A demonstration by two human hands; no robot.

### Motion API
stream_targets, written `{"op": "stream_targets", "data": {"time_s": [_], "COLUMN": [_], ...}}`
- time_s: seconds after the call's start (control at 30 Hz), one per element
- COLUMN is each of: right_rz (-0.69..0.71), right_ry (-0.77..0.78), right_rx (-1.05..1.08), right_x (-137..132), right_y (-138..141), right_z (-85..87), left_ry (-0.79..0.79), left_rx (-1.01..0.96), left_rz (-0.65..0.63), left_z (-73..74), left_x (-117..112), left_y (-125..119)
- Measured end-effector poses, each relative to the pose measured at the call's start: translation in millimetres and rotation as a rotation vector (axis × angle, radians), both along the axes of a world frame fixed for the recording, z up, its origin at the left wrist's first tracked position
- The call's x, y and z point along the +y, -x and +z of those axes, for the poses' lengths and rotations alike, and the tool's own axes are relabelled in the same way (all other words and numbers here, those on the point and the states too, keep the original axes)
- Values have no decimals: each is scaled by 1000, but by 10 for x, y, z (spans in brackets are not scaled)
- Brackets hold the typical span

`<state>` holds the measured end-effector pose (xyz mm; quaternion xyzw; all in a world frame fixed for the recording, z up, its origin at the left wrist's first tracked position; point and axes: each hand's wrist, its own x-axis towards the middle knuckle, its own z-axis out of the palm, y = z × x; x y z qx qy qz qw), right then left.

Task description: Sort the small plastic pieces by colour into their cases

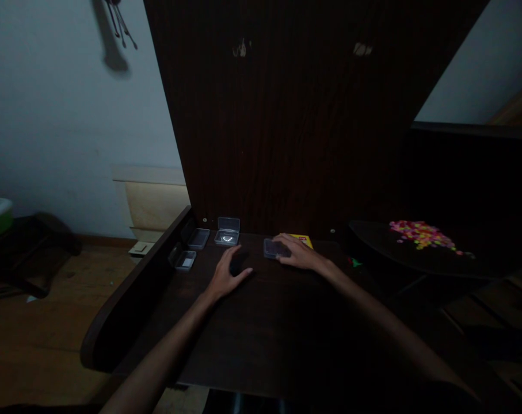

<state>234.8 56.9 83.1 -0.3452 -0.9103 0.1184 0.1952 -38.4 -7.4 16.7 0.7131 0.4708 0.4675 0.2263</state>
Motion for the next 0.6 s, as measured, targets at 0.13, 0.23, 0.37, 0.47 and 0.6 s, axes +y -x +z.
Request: {"op": "stream_targets", "data": {"time_s": [0.13,0.23,0.37,0.47,0.6], "right_rz": [161,219,243,276,326], "right_ry": [-91,-225,-424,-523,-609], "right_rx": [-27,-86,-238,-346,-402], "right_x": [-261,-348,-369,-377,-392], "right_y": [356,562,764,886,1018], "right_z": [80,61,-44,-87,-50], "left_ry": [225,347,394,399,396], "left_rx": [-404,-532,-579,-583,-562], "left_rz": [-178,-270,-248,-230,-211], "left_z": [111,162,178,187,221], "left_x": [-45,-56,-88,-123,-161], "left_y": [-164,-147,-17,86,214]}}
